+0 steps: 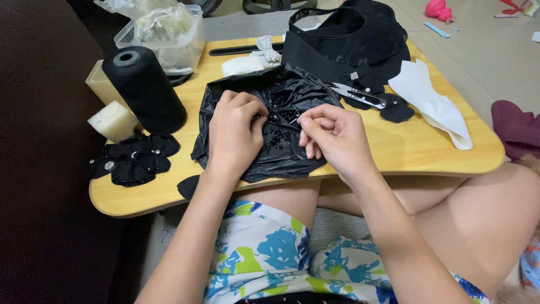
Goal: Decorate a black fabric item by attaching small black beads using a needle.
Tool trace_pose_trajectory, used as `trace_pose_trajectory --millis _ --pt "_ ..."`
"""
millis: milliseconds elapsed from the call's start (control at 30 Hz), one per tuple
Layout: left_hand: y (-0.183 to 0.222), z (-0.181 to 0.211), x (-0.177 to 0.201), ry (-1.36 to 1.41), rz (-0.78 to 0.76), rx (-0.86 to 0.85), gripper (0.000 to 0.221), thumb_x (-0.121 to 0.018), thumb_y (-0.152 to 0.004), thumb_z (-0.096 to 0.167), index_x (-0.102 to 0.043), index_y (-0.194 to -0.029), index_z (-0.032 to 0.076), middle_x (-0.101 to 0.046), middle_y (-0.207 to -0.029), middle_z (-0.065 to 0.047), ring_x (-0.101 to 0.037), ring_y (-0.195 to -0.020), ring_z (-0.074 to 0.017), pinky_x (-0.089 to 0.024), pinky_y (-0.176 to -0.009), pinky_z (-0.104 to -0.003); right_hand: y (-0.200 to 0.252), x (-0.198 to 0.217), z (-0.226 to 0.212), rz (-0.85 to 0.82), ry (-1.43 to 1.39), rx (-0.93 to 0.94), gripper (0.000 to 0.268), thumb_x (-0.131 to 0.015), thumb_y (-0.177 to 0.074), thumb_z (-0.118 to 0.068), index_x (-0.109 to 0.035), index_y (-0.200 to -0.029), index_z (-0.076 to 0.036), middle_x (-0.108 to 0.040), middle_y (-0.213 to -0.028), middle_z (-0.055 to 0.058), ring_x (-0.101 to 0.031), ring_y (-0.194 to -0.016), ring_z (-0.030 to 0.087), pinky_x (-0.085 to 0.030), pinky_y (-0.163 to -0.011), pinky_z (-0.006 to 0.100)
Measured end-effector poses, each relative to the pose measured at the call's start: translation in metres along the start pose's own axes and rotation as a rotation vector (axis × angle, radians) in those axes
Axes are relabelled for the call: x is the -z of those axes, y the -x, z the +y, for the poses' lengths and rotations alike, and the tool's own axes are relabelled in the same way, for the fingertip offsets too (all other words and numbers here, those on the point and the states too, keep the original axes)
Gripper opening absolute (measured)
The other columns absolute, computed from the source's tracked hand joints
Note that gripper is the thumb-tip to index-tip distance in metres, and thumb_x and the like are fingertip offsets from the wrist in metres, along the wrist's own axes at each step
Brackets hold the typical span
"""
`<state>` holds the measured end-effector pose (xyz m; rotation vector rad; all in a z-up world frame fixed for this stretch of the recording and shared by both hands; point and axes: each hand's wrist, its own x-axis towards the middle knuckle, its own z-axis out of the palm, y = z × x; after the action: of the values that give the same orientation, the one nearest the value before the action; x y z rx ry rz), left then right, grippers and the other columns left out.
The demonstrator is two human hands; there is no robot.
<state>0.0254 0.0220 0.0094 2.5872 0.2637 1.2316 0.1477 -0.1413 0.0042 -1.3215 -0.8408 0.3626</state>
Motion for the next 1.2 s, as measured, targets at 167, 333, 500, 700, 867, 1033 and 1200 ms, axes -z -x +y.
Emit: trace_pose_trajectory --millis 167,333,500,700,867,1033,1200 --pt "-0.012 -0.005 -0.015 -0.096 -0.095 0.004 0.01 -0.083 -0.08 0.014 -0.073 -0.079 0.014 -0.067 -0.094 -0.001 -0.057 -0.102 -0.025 -0.045 -0.087 -0.039 -0.001 0.001 0.003 -0.013 0.04 0.036 0.011 -0.062 -0.099 -0.003 -0.069 -0.1 0.006 -0.067 -0.063 0.016 -0.062 -0.042 0.015 -0.048 -0.037 0.022" --pt "-0.023 -0.003 -0.02 -0.155 -0.166 -0.016 0.013 -0.082 -0.08 0.015 -0.071 -0.075 0.013 -0.065 -0.096 -0.003 -0.056 -0.101 -0.027 -0.043 -0.084 -0.041 -0.001 0.0 0.005 -0.001 0.025 0.043 0.011 -0.062 -0.099 -0.003 -0.069 -0.099 0.006 -0.066 -0.063 0.016 -0.063 -0.042 0.016 -0.047 -0.035 0.022" --pt "-0.03 -0.005 -0.027 -0.229 -0.292 0.007 0.011 -0.083 -0.08 0.018 -0.073 -0.076 0.015 -0.066 -0.1 -0.005 -0.057 -0.102 -0.0282 -0.042 -0.083 -0.041 -0.001 0.002 0.006 -0.001 0.003 0.028 0.011 -0.063 -0.098 -0.003 -0.069 -0.099 0.006 -0.066 -0.063 0.015 -0.063 -0.042 0.015 -0.046 -0.035 0.022" --pt "-0.032 -0.004 -0.037 -0.346 -0.34 -0.029 0.011 -0.082 -0.08 0.017 -0.072 -0.077 0.013 -0.064 -0.103 -0.009 -0.056 -0.102 -0.032 -0.043 -0.082 -0.042 -0.001 0.003 0.004 0.002 -0.025 0.012 0.009 -0.064 -0.097 -0.002 -0.069 -0.098 0.005 -0.067 -0.062 0.015 -0.063 -0.041 0.015 -0.047 -0.036 0.022" --pt "-0.028 0.002 -0.044 -0.449 -0.34 -0.093 0.024 -0.083 -0.073 0.009 -0.069 -0.092 0.002 -0.058 -0.107 -0.016 -0.053 -0.104 -0.0342 -0.04 -0.081 -0.041 -0.001 0.002 0.001 0.001 -0.023 -0.001 0.009 -0.063 -0.097 -0.002 -0.069 -0.098 0.005 -0.066 -0.062 0.014 -0.062 -0.041 0.015 -0.046 -0.036 0.021" --pt "-0.021 0.007 -0.038 -0.405 -0.341 -0.068 0.04 -0.075 -0.067 -0.002 -0.061 -0.103 -0.007 -0.053 -0.111 -0.021 -0.049 -0.105 -0.0377 -0.037 -0.083 -0.043 -0.002 0.004 0.003 -0.004 -0.026 -0.003 0.009 -0.063 -0.097 -0.002 -0.069 -0.099 0.004 -0.066 -0.062 0.014 -0.062 -0.041 0.014 -0.046 -0.037 0.021" --pt "-0.013 0.02 -0.023 -0.173 -0.249 0.041 0.016 -0.051 -0.087 -0.006 -0.048 -0.098 0.004 -0.053 -0.089 -0.013 -0.055 -0.091 -0.0374 -0.039 -0.084 -0.046 -0.001 0.003 0.001 0.001 -0.015 0.002 0.009 -0.063 -0.097 -0.002 -0.07 -0.098 0.004 -0.067 -0.062 0.014 -0.062 -0.041 0.015 -0.047 -0.036 0.021"
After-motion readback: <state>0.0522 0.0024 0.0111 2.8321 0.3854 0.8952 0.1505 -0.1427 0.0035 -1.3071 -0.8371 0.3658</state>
